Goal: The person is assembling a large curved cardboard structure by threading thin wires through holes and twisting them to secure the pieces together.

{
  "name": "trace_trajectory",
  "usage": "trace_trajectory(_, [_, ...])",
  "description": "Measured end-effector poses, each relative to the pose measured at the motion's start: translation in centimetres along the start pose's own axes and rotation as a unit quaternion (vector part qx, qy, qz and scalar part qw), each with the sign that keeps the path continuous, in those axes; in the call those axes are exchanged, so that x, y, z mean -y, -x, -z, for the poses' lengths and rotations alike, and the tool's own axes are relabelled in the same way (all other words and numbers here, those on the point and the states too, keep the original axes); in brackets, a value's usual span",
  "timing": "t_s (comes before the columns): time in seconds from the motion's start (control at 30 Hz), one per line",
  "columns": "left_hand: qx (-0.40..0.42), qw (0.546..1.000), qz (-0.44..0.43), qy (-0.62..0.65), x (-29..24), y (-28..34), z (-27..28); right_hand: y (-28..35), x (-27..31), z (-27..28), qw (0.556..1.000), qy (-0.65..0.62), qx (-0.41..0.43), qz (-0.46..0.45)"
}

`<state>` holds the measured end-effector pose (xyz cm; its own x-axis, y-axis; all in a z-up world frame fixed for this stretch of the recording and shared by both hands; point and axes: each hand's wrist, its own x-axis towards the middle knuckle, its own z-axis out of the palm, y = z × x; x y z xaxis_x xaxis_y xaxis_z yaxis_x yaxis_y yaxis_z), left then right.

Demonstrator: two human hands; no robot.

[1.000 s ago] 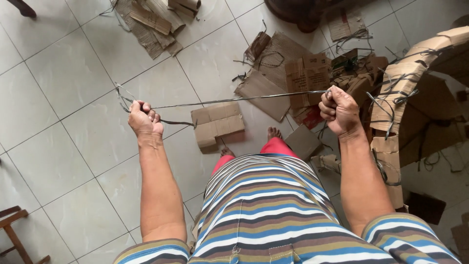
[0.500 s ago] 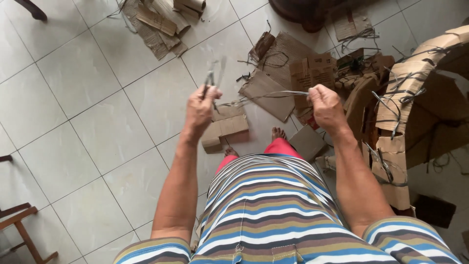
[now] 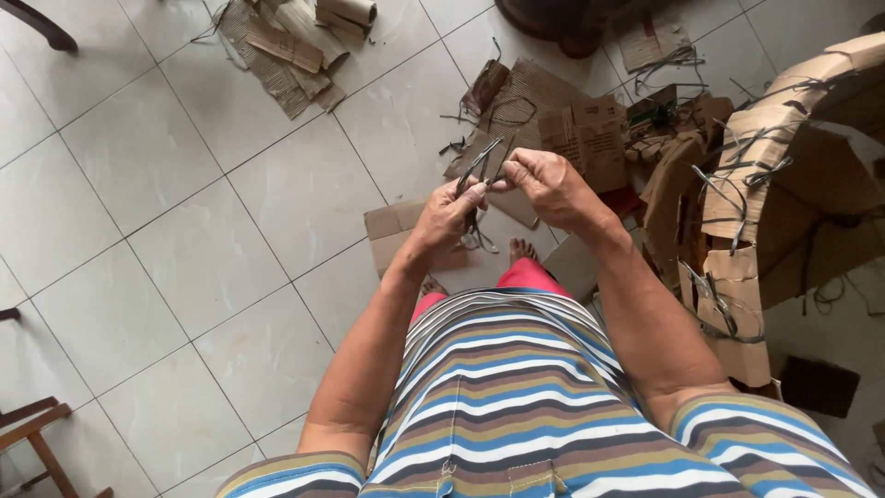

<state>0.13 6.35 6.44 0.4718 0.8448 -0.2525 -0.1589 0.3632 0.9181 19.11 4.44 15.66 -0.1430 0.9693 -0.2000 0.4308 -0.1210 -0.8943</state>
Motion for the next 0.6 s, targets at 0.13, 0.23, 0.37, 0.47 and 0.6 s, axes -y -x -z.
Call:
trace_trajectory(0.13, [0.017,0.999,0.014,0.039,-3.5,1.1,-0.8,-1.6,-3.4,-0.6,1.0,-0.018,-0.009,0.004])
trace_trajectory(0.23, [0.029,0.996,0.021,0.081,-2.7,0.9,-0.7,-1.9,-2.8,-1.3,0.999,-0.031,-0.028,0.003])
trace_trajectory(0.37, [0.001,0.995,0.01,0.101,-2.6,0.9,-0.6,-1.0,-1.0,-2.8,0.978,-0.14,-0.141,-0.069])
trace_trajectory(0.47, [-0.022,0.992,0.003,0.124,0.4,-0.6,0.5,-0.5,-3.7,-5.1,0.924,-0.212,-0.306,-0.091])
trace_trajectory(0.6, [-0.035,0.988,0.016,0.152,-0.4,0.0,0.4,1.7,-10.4,-7.7,0.873,-0.192,-0.432,-0.116])
